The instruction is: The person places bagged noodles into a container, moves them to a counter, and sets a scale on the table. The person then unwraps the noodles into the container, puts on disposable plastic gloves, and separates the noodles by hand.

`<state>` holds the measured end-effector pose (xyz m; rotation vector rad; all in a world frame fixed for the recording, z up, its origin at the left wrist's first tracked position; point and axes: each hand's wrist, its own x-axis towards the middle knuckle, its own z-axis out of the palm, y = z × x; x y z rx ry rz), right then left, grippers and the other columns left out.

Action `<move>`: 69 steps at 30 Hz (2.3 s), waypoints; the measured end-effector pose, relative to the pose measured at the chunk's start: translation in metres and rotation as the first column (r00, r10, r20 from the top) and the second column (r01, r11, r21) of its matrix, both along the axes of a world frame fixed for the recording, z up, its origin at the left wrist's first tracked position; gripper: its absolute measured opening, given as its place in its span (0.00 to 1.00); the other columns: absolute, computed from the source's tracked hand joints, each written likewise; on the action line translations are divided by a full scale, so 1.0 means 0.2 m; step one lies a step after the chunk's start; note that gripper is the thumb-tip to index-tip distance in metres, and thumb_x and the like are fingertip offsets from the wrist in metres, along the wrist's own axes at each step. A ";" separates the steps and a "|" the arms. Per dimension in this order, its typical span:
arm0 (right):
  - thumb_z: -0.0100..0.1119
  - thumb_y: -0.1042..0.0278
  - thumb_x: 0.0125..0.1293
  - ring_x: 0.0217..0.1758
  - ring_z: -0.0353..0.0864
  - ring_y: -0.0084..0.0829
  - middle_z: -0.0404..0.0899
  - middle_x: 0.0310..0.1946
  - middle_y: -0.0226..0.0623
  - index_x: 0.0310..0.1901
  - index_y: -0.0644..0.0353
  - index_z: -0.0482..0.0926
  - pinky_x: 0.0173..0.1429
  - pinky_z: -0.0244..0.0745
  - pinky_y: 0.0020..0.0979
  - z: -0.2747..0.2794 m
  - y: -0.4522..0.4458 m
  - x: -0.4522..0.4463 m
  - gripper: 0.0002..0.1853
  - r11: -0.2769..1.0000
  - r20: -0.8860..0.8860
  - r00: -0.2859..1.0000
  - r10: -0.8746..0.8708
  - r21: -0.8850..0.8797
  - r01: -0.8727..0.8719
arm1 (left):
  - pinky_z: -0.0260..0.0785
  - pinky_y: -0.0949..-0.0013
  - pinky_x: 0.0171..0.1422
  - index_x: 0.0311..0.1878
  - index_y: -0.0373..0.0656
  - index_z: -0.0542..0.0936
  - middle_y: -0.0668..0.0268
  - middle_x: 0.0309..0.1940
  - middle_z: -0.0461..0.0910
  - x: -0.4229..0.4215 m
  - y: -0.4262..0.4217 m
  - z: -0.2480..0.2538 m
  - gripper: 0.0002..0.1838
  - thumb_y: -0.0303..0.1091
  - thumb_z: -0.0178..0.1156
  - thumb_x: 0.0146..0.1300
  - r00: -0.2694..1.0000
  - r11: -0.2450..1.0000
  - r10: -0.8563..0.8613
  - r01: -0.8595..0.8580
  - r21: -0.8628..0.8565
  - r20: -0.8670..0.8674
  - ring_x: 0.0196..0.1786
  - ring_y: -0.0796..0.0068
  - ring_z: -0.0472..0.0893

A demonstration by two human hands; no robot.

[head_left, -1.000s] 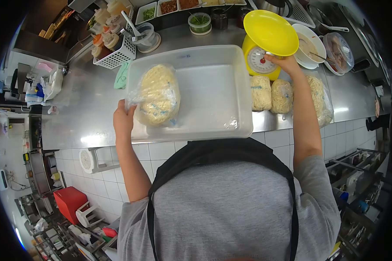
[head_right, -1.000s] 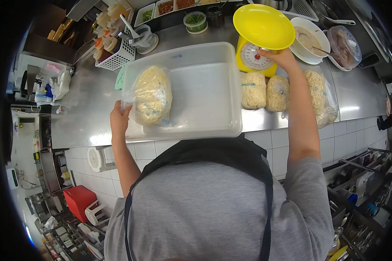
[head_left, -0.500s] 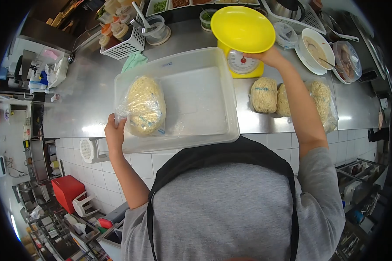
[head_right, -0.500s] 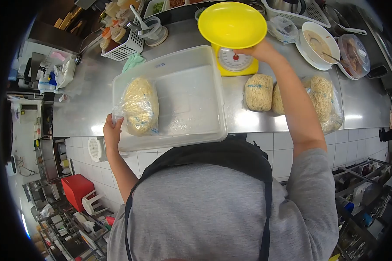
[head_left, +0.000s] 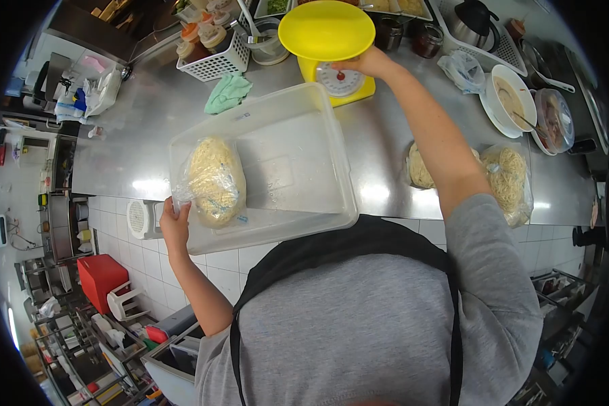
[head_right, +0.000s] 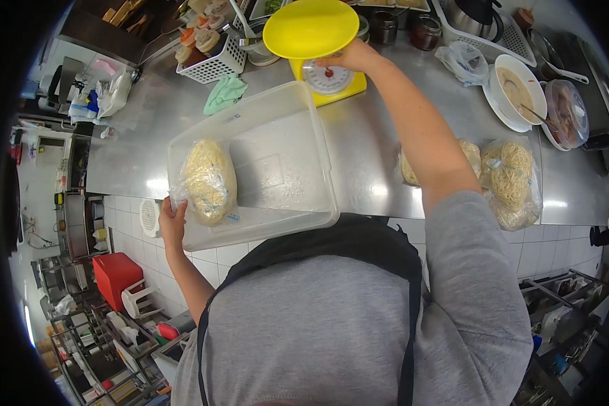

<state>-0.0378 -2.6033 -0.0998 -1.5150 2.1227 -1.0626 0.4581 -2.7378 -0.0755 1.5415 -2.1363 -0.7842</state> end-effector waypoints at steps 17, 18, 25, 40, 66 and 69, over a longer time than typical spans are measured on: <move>0.64 0.44 0.47 0.60 0.65 0.39 0.61 0.60 0.42 0.60 0.50 0.63 0.60 0.64 0.35 -0.06 -0.39 -0.02 0.39 0.933 -0.210 0.916 -0.340 0.047 0.357 | 0.66 0.75 0.31 0.50 0.34 0.70 0.63 0.30 0.80 -0.21 0.05 -0.01 0.19 0.30 0.59 0.55 0.988 0.995 -0.098 0.100 0.012 -0.117 0.28 0.79 0.76; 0.64 0.43 0.46 0.63 0.61 0.38 0.55 0.63 0.40 0.63 0.50 0.58 0.62 0.63 0.35 -0.06 -0.38 -0.03 0.43 0.940 -0.193 0.929 -0.315 0.070 0.333 | 0.68 0.73 0.36 0.50 0.34 0.70 0.58 0.31 0.80 -0.25 0.06 -0.01 0.19 0.30 0.59 0.55 0.988 0.993 -0.113 0.116 0.018 -0.101 0.34 0.75 0.79; 0.57 0.47 0.57 0.60 0.67 0.38 0.72 0.51 0.46 0.58 0.56 0.67 0.62 0.61 0.31 0.13 0.11 -0.10 0.30 0.999 0.018 1.000 -0.023 0.036 0.023 | 0.68 0.71 0.37 0.48 0.36 0.71 0.55 0.30 0.79 -0.46 0.14 0.00 0.16 0.31 0.57 0.57 0.981 0.981 -0.181 0.185 0.064 -0.072 0.32 0.70 0.79; 0.62 0.61 0.53 0.62 0.62 0.39 0.64 0.58 0.41 0.51 0.53 0.73 0.62 0.59 0.35 0.29 0.77 0.61 0.23 0.991 -0.133 0.982 -0.135 -0.002 0.136 | 0.59 0.59 0.54 0.60 0.39 0.62 0.55 0.54 0.65 -0.84 0.29 0.09 0.38 0.47 0.65 0.48 0.874 0.651 -0.464 0.448 -0.612 0.146 0.55 0.57 0.66; 0.56 0.79 0.46 0.31 0.76 0.45 0.76 0.24 0.42 0.36 0.59 0.73 0.35 0.70 0.37 0.24 0.24 0.71 0.13 0.997 -0.057 0.996 -0.071 0.035 0.073 | 0.66 0.68 0.33 0.39 0.41 0.71 0.60 0.25 0.74 -1.11 0.45 0.08 0.08 0.32 0.56 0.58 0.461 0.539 -0.819 0.822 -0.182 -0.341 0.29 0.67 0.75; 0.56 0.80 0.45 0.30 0.77 0.45 0.76 0.23 0.43 0.35 0.59 0.74 0.34 0.69 0.38 0.26 0.24 0.75 0.12 0.996 -0.053 0.996 -0.072 -0.063 0.068 | 0.67 0.63 0.35 0.42 0.43 0.70 0.58 0.32 0.77 -1.12 0.44 0.07 0.14 0.33 0.59 0.52 0.513 0.585 -0.805 0.771 -0.253 -0.298 0.34 0.57 0.77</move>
